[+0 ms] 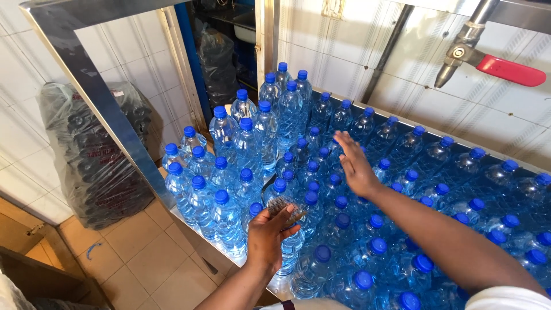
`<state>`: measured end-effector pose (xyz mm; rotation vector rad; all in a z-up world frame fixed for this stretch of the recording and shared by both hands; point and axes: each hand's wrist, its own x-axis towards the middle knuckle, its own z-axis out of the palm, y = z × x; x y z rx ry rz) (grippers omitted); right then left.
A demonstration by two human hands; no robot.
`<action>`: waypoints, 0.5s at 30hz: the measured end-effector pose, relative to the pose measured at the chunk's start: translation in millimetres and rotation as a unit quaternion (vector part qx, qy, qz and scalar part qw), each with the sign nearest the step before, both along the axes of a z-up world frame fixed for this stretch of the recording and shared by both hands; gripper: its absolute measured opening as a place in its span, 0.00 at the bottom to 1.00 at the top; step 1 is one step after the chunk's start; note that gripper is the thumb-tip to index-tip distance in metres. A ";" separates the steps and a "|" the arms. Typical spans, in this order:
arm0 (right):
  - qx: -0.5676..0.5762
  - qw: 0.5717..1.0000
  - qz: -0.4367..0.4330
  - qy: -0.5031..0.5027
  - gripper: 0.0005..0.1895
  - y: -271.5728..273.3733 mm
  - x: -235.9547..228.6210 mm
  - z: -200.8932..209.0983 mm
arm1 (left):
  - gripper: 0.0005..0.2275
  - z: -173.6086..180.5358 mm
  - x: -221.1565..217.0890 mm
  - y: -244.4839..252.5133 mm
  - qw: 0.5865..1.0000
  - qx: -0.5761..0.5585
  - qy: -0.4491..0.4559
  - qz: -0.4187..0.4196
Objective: The person applies small rectangular labels to the necks of many clear plastic water bottles with blue caps arranged on a stainless steel table. The person picks each label from a stack in the left hand and places it on a bottle with the right hand, repeating the process across the batch.
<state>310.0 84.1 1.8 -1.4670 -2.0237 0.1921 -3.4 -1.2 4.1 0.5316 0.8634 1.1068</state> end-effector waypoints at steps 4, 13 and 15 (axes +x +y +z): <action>-0.016 0.977 0.126 0.174 0.22 -44.0 -81.7 50.8 | 0.11 7.8 0.4 -0.5 1.000 -0.004 -0.004 0.000; -0.203 0.935 0.069 0.284 0.07 -73.5 -131.4 61.7 | 0.10 2.4 -3.7 1.7 0.998 0.028 -0.049 -0.029; -0.206 0.925 0.058 0.315 0.04 -74.5 -129.6 61.1 | 0.11 8.3 -5.0 -0.9 0.997 0.040 -0.051 -0.040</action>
